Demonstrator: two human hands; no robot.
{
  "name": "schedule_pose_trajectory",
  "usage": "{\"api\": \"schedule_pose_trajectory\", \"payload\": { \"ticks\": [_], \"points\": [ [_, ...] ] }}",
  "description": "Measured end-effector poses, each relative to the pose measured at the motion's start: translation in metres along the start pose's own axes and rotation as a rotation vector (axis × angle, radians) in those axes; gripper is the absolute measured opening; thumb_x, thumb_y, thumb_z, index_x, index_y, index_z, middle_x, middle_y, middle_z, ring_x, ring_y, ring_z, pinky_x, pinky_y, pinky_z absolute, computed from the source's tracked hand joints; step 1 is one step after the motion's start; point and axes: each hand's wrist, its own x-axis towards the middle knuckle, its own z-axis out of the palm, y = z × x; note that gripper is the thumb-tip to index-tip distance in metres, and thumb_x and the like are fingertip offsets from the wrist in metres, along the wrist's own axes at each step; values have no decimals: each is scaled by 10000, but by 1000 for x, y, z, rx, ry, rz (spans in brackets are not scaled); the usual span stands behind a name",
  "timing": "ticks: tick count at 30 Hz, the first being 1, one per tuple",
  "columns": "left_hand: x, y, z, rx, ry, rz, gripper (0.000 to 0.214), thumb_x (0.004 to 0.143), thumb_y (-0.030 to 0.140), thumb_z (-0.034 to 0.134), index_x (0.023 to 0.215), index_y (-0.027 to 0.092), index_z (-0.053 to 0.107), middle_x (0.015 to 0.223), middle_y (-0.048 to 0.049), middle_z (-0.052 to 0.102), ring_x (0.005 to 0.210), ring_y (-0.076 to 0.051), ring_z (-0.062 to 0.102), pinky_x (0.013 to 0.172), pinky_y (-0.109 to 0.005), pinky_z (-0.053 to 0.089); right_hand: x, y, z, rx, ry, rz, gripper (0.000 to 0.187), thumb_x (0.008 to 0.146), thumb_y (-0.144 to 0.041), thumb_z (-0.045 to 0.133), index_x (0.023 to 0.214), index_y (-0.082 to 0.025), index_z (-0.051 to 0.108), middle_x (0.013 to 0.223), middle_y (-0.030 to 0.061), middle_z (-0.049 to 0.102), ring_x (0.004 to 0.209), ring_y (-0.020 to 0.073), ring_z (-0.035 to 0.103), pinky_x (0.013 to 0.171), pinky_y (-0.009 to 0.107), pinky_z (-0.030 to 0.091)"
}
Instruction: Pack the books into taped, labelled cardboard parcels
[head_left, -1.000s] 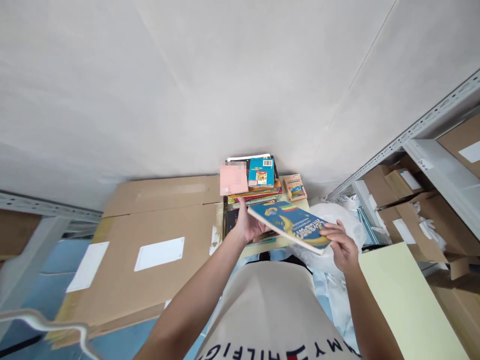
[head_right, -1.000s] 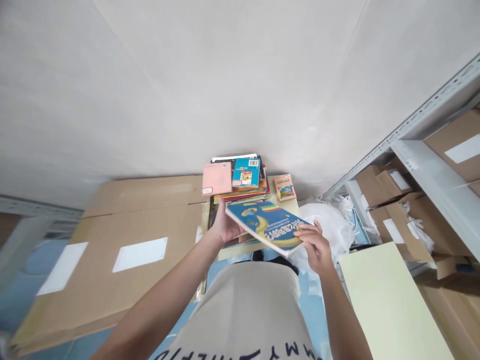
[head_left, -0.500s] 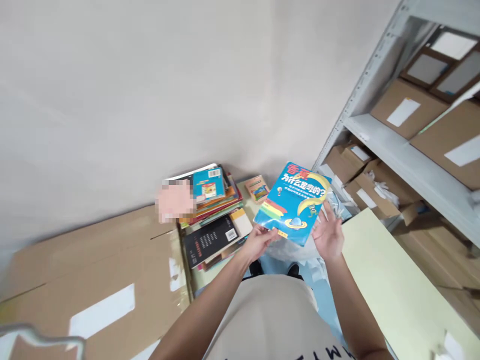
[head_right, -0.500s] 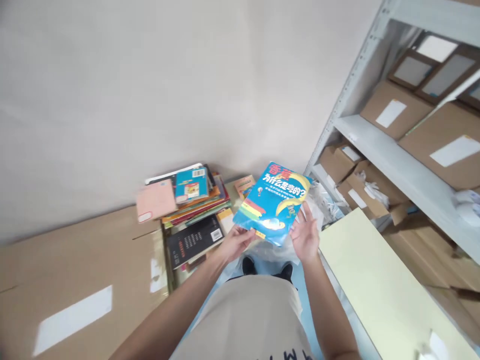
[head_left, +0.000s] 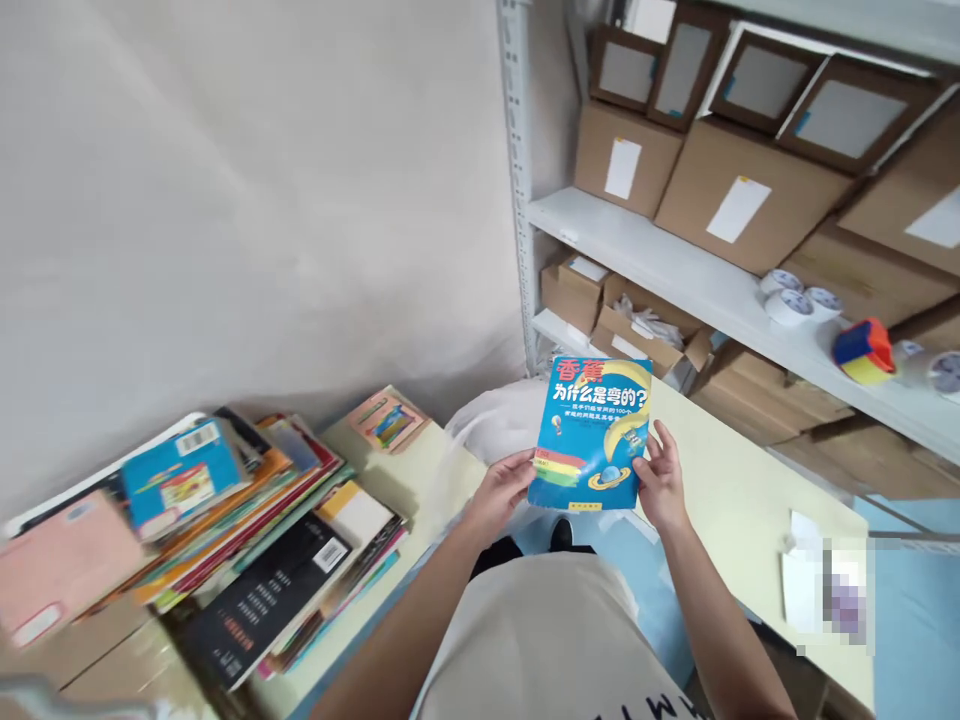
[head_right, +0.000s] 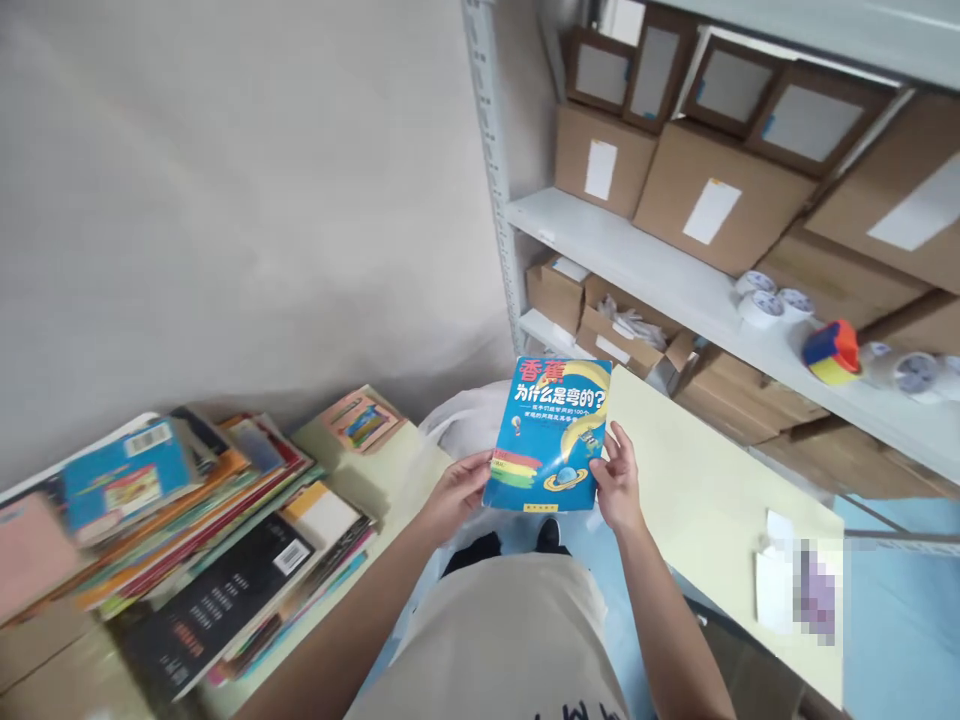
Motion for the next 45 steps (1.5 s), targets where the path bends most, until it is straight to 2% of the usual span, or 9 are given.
{"api": "schedule_pose_trajectory", "payload": {
  "ticks": [4, 9, 14, 21, 25, 27, 32, 38, 45],
  "points": [
    [19, -2, 19, 169, -117, -68, 424, 638, 407, 848, 957, 164, 710, 955, -90, 762, 863, -231, 707, 814, -346, 533, -13, -3, -19, 32, 108, 10, 639, 701, -374, 794, 1279, -346, 523, 1328, 61, 626, 1064, 236, 675, 771, 359, 598],
    [44, -6, 25, 360, -232, -98, 402, 640, 443, 826, 872, 179, 632, 887, -64, 747, 807, -210, 695, 766, -331, 532, -41, -6, -35, -22, 203, 35, 754, 705, -371, 795, 1376, -358, 451, 1231, 57, 673, 908, 223, 712, 763, 395, 601],
    [62, -24, 43, 567, -340, -20, 334, 680, 417, 779, 858, 190, 610, 795, -27, 706, 687, -166, 656, 634, -268, 494, -60, -21, -49, -132, 442, 30, 771, 731, -382, 787, 1411, -335, 428, 1044, 19, 707, 875, 212, 709, 776, 393, 594],
    [76, -42, 91, 697, -385, 139, 207, 686, 311, 719, 804, 214, 581, 670, 23, 636, 545, -115, 543, 513, -221, 402, -56, -57, -68, -249, 535, -61, 390, 752, -421, 754, 1078, -255, 620, 1067, 44, 730, 850, 224, 721, 742, 373, 603],
    [87, -53, 113, 674, -414, 126, 241, 667, 315, 742, 841, 215, 607, 709, 14, 662, 597, -131, 578, 577, -234, 443, -52, -61, -90, -261, 639, -86, 393, 723, -439, 772, 1003, -255, 567, 1074, 65, 741, 849, 244, 728, 720, 395, 612],
    [93, -64, 122, 657, -422, 90, 269, 669, 358, 758, 845, 207, 620, 708, 11, 655, 608, -129, 576, 583, -230, 438, -49, -58, -105, -249, 645, -67, 399, 724, -446, 765, 1005, -253, 558, 1062, 73, 748, 845, 255, 732, 718, 407, 614],
    [109, -93, 156, 673, -317, 50, 319, 672, 462, 759, 727, 190, 600, 615, 30, 575, 569, -110, 520, 557, -218, 413, -39, -59, -150, -161, 610, -19, 422, 707, -466, 767, 1007, -247, 565, 972, 63, 770, 813, 257, 738, 691, 394, 611],
    [111, -109, 189, 588, -421, -154, 418, 650, 542, 767, 816, 172, 668, 731, -10, 643, 663, -132, 570, 629, -243, 482, -26, -83, -211, -2, 558, 36, 456, 668, -469, 815, 971, -254, 551, 892, 20, 768, 734, 229, 728, 642, 355, 593],
    [99, -141, 216, 537, -265, -292, 487, 641, 618, 745, 839, 179, 676, 814, -34, 685, 732, -166, 627, 692, -304, 558, -18, -92, -264, 17, 486, 145, 445, 662, -453, 824, 966, -274, 553, 922, 14, 745, 745, 217, 713, 559, 294, 556]
  ]
}}
